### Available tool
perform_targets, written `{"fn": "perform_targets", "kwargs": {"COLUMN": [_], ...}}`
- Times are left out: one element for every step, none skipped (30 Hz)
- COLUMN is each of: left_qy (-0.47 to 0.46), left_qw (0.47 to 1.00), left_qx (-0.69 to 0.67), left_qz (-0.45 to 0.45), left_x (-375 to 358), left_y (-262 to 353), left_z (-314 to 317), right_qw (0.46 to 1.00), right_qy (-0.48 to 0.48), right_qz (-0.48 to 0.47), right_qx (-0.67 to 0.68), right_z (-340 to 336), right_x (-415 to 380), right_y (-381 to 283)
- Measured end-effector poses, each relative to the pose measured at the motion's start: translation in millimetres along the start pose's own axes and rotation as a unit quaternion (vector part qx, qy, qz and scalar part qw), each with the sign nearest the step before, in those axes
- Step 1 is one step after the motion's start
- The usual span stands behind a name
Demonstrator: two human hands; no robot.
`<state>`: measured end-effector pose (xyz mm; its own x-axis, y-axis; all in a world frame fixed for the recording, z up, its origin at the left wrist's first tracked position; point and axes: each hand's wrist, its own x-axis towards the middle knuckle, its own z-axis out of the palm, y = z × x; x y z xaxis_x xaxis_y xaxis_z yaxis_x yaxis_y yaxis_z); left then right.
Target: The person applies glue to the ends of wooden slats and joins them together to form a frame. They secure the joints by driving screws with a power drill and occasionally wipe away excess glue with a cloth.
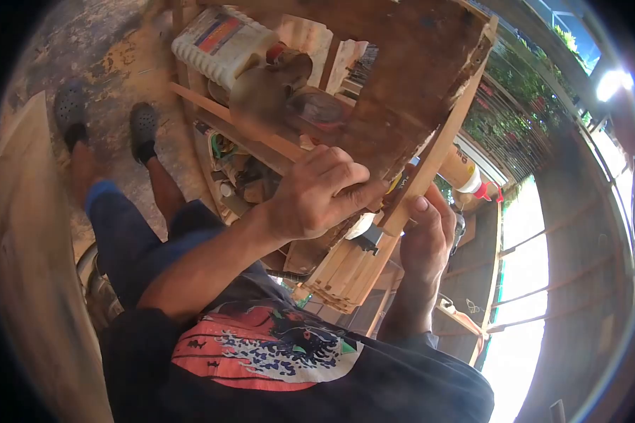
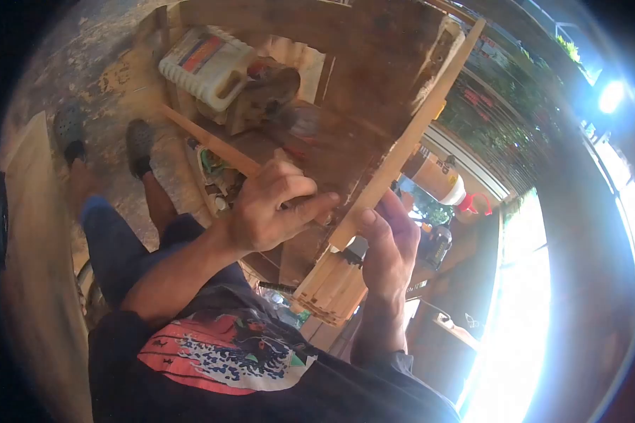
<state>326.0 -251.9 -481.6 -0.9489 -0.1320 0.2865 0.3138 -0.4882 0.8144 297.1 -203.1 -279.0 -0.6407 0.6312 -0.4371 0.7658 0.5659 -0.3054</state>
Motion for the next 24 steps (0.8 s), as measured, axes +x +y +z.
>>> {"fn": "perform_targets", "kwargs": {"left_qy": [-0.002,-0.005,-0.005,-0.010,-0.015,-0.016,-0.024,-0.031,-0.032,-0.023,-0.012,-0.011,-0.015,-0.018,-0.018,-0.028,-0.038,-0.038,-0.036,-0.034,-0.035,-0.032,-0.030,-0.033], "left_qw": [1.000,1.000,1.000,1.000,1.000,1.000,0.999,0.999,0.998,0.999,0.999,0.999,0.999,0.999,0.999,0.999,0.999,0.999,0.999,0.999,0.999,0.999,0.999,0.999], "left_qx": [-0.002,-0.002,-0.004,0.004,0.014,0.016,0.027,0.039,0.041,0.035,0.029,0.030,0.030,0.029,0.029,0.026,0.023,0.024,0.017,0.010,0.010,0.015,0.021,0.022], "left_qz": [0.000,0.001,0.005,0.009,0.012,0.016,0.017,0.017,0.019,0.010,0.000,0.001,0.010,0.017,0.016,0.013,0.010,0.009,0.007,0.005,0.003,0.015,0.031,0.033], "left_x": [2.1,4.2,4.7,4.8,4.8,5.0,3.6,3.0,2.4,2.3,2.4,2.7,8.5,9.0,8.5,7.6,6.5,6.6,8.1,9.4,9.6,9.3,9.6,9.6], "left_y": [0.7,-0.1,-1.6,-3.7,-5.2,-6.0,-7.4,-8.6,-8.7,-7.9,-7.2,-7.8,-7.6,-8.1,-7.9,-7.6,-7.2,-5.6,-3.6,-2.2,0.0,2.4,1.5,-1.2], "left_z": [1.7,2.3,2.0,0.4,-2.1,-2.5,-4.5,-6.6,-7.6,-8.3,-8.9,-9.9,-5.2,-5.3,-5.7,-6.4,-6.9,-7.0,-7.2,-7.5,-8.2,-8.9,-8.8,-9.5], "right_qw": [1.000,1.000,1.000,1.000,1.000,1.000,1.000,0.999,0.999,0.999,0.999,0.999,0.999,1.000,1.000,1.000,1.000,1.000,1.000,0.999,0.999,0.999,0.997,0.996], "right_qy": [-0.006,-0.014,-0.011,-0.002,0.005,0.010,0.009,0.015,0.021,0.021,0.022,0.022,0.021,0.012,0.003,0.002,0.004,0.007,0.005,0.011,0.017,0.015,0.014,0.016], "right_qz": [-0.005,-0.010,-0.013,-0.006,0.000,0.004,0.000,-0.002,-0.001,0.000,-0.006,-0.012,-0.014,-0.013,-0.010,-0.010,-0.013,-0.016,-0.016,-0.025,-0.032,-0.029,-0.052,-0.064], "right_qx": [0.000,0.000,0.001,0.012,0.025,0.022,0.024,0.028,0.032,0.032,0.027,0.021,0.023,0.011,-0.001,-0.001,-0.006,-0.011,-0.010,-0.024,-0.039,-0.040,-0.060,-0.067], "right_z": [-2.7,-3.5,-1.3,3.6,7.5,7.0,10.4,14.6,17.0,18.0,18.6,19.2,11.5,8.1,6.3,7.0,8.4,9.1,9.1,8.6,8.2,8.1,8.5,11.2], "right_x": [0.0,1.3,2.1,2.1,2.0,3.4,3.9,3.6,2.4,1.6,1.8,2.9,6.5,6.6,6.2,5.8,5.6,5.3,5.6,5.5,3.8,1.2,1.1,1.8], "right_y": [2.7,3.7,3.1,2.0,1.7,3.2,2.7,1.5,2.1,3.5,5.5,7.3,6.3,7.3,7.8,7.3,6.4,5.8,6.1,6.5,6.6,6.8,7.6,6.8]}}
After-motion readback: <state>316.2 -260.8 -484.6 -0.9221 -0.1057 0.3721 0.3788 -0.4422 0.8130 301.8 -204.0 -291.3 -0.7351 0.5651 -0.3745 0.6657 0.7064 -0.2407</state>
